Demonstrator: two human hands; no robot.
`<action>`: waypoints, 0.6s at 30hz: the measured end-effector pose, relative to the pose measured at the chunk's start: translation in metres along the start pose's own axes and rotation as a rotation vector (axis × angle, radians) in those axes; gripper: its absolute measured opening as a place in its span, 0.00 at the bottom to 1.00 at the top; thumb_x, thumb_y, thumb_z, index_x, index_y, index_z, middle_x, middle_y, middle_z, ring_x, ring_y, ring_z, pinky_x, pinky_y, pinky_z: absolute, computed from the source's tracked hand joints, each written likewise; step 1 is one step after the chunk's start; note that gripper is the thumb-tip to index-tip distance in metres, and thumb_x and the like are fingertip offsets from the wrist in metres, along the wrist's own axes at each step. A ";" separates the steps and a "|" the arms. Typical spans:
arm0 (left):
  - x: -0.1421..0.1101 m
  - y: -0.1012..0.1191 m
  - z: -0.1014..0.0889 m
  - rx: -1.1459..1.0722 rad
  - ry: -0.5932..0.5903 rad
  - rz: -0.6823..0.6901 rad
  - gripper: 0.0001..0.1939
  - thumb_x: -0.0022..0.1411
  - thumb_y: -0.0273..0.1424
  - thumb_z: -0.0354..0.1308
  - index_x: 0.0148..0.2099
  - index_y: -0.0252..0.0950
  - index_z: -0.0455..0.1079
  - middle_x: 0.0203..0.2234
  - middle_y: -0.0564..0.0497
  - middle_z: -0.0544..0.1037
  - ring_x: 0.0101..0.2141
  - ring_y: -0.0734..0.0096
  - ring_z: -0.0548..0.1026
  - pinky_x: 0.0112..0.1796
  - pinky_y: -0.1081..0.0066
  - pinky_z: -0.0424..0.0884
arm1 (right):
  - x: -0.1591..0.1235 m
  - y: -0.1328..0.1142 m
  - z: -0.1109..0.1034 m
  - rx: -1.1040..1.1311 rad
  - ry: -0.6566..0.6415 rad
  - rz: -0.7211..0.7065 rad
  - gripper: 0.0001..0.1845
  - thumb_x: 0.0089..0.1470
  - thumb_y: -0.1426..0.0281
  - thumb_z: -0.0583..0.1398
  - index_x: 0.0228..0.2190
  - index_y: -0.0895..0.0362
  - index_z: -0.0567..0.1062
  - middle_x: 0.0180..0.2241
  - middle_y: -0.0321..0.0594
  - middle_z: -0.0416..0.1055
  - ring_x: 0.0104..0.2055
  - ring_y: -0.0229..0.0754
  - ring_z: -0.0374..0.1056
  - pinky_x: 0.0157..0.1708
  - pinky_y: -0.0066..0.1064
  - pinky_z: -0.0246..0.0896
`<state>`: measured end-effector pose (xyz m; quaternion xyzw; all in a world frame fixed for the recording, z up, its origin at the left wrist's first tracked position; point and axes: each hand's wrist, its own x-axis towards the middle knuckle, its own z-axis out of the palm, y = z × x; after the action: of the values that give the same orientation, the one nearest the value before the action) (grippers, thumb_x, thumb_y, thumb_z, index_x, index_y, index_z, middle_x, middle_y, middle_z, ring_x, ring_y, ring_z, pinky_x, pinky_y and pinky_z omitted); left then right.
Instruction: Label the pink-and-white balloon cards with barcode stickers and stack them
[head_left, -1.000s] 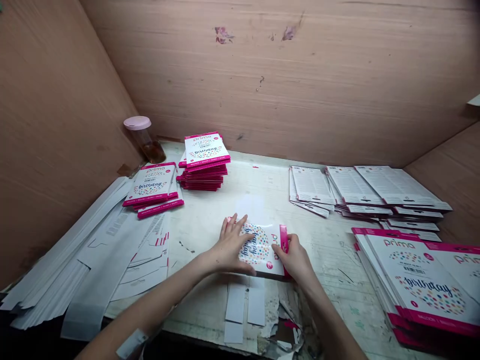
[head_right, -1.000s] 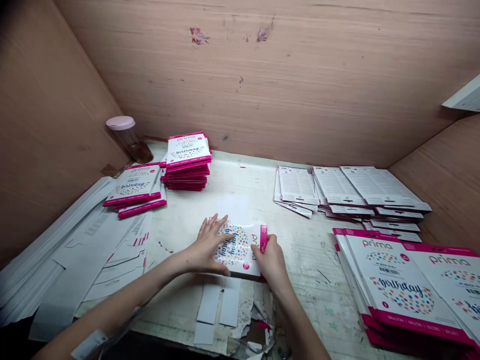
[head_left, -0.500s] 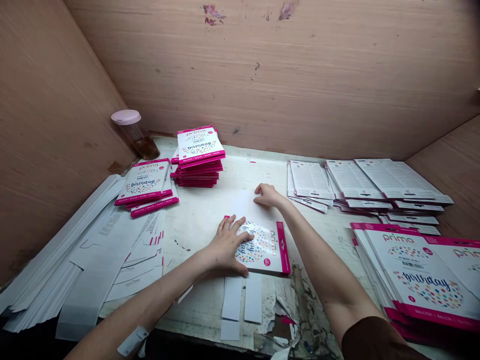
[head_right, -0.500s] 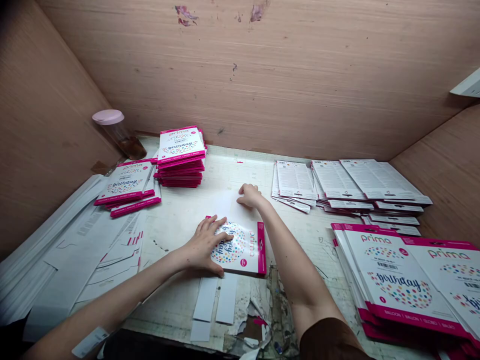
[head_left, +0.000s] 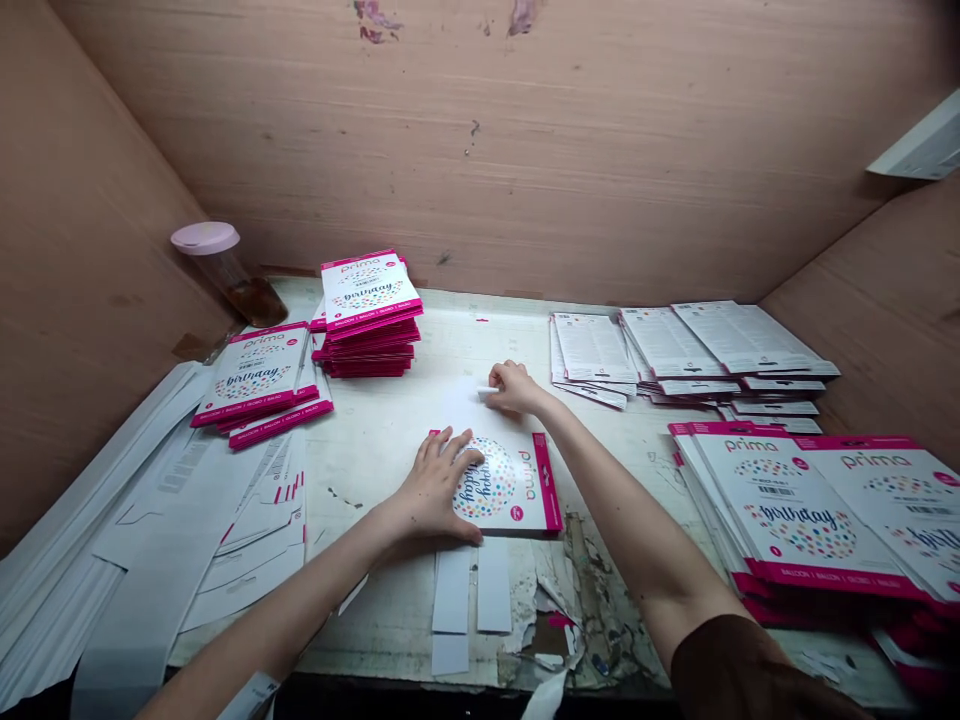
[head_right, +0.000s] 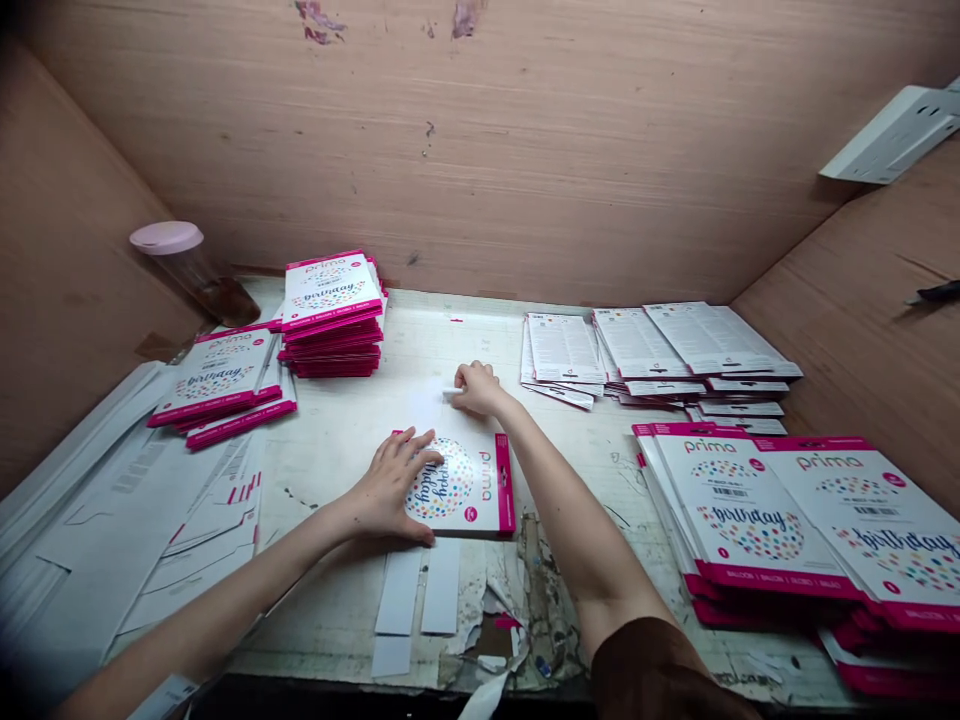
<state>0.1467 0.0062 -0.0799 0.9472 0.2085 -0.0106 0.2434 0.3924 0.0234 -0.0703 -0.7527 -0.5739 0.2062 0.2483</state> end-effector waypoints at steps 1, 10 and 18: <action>0.000 -0.001 0.002 -0.010 0.017 -0.003 0.56 0.28 0.56 0.72 0.59 0.41 0.60 0.66 0.38 0.53 0.65 0.34 0.44 0.62 0.40 0.40 | -0.007 -0.005 -0.002 0.028 0.017 -0.025 0.16 0.39 0.76 0.65 0.31 0.54 0.67 0.30 0.34 0.64 0.36 0.41 0.62 0.36 0.31 0.58; 0.000 -0.001 0.005 0.004 0.010 -0.018 0.71 0.30 0.56 0.70 0.71 0.44 0.38 0.68 0.38 0.47 0.66 0.35 0.42 0.62 0.42 0.40 | -0.155 -0.031 0.032 0.071 0.217 -0.438 0.09 0.58 0.78 0.53 0.31 0.54 0.70 0.30 0.40 0.73 0.36 0.41 0.69 0.37 0.34 0.65; 0.004 0.004 -0.003 0.131 -0.076 0.009 0.58 0.36 0.61 0.66 0.68 0.50 0.52 0.68 0.43 0.46 0.65 0.30 0.42 0.60 0.41 0.40 | -0.251 -0.035 0.050 -0.116 -0.004 -0.585 0.15 0.51 0.61 0.65 0.36 0.57 0.71 0.35 0.45 0.72 0.40 0.49 0.66 0.36 0.41 0.68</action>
<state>0.1511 0.0061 -0.0758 0.9609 0.1938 -0.0590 0.1886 0.2711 -0.2047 -0.0821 -0.5679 -0.7777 0.0941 0.2525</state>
